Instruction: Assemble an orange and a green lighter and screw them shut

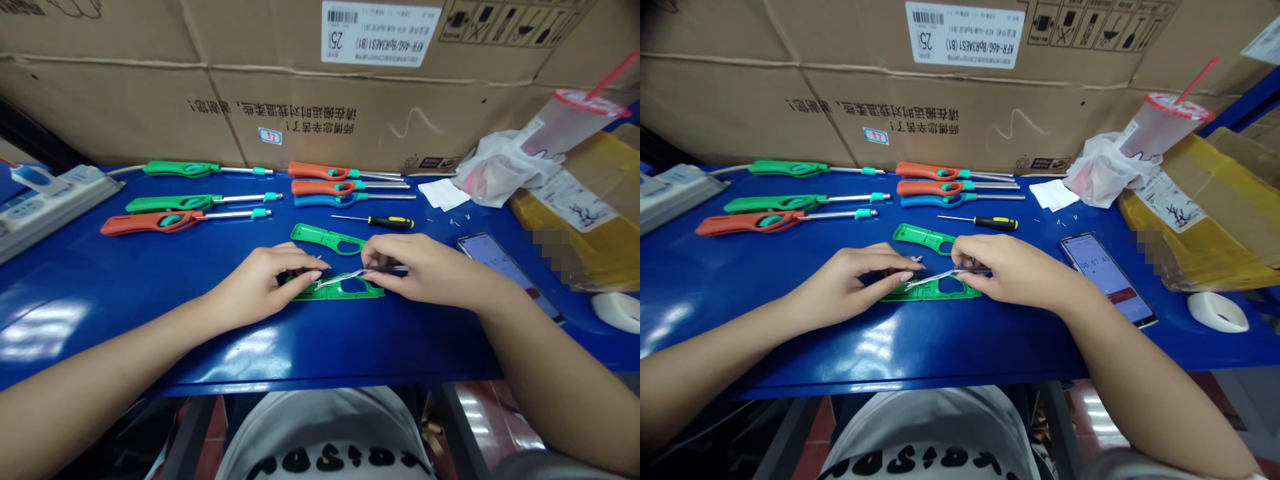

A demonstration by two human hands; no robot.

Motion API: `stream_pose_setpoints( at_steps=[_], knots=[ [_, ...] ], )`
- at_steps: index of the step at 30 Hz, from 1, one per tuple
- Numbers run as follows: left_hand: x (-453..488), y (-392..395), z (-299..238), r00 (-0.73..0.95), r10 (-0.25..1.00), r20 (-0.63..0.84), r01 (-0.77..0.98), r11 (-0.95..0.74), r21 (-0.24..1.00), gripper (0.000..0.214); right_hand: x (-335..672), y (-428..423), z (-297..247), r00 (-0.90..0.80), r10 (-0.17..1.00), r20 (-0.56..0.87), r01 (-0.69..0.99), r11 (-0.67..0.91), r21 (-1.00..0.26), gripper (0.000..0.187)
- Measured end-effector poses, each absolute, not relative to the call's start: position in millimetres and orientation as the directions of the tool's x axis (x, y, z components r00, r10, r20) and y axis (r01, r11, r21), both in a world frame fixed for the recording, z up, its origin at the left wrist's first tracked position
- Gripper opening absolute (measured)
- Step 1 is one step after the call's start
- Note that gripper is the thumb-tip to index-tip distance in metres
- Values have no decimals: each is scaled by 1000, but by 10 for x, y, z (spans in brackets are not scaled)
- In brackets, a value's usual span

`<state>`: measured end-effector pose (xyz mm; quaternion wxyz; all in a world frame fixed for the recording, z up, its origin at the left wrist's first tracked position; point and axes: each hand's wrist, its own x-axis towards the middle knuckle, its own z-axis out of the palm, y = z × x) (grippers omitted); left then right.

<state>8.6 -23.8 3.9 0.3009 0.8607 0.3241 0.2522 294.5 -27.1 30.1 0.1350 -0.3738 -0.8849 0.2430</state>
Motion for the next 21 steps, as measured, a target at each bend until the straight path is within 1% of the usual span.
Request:
stream_pose_setpoints(
  at_steps=[6,9,11,13,15,18,21],
  knots=[
    [89,-248,79,644,712,280,402,-626,668,24,2938,-255,280,-691,719,74,571,606,-554,7],
    [94,-261,76,660,684,311,389,-665,638,25,2933,-254,298,-690,720,77,564,600,-567,7],
    [93,-267,56,690,652,316,383,-698,605,34,2932,-258,317,-696,714,83,553,606,-572,6],
    [87,-271,28,734,606,306,385,-743,548,49,2934,-265,329,-703,705,93,539,614,-577,6],
    [81,-273,2,775,567,278,395,-779,486,55,2940,-272,327,-707,701,100,529,617,-582,6],
    [74,-271,-15,798,554,235,416,-790,450,47,2951,-276,308,-712,694,112,518,625,-584,7],
    [62,-264,10,781,588,210,457,-768,448,44,2959,-264,288,-724,676,136,502,653,-567,8]
  ],
)
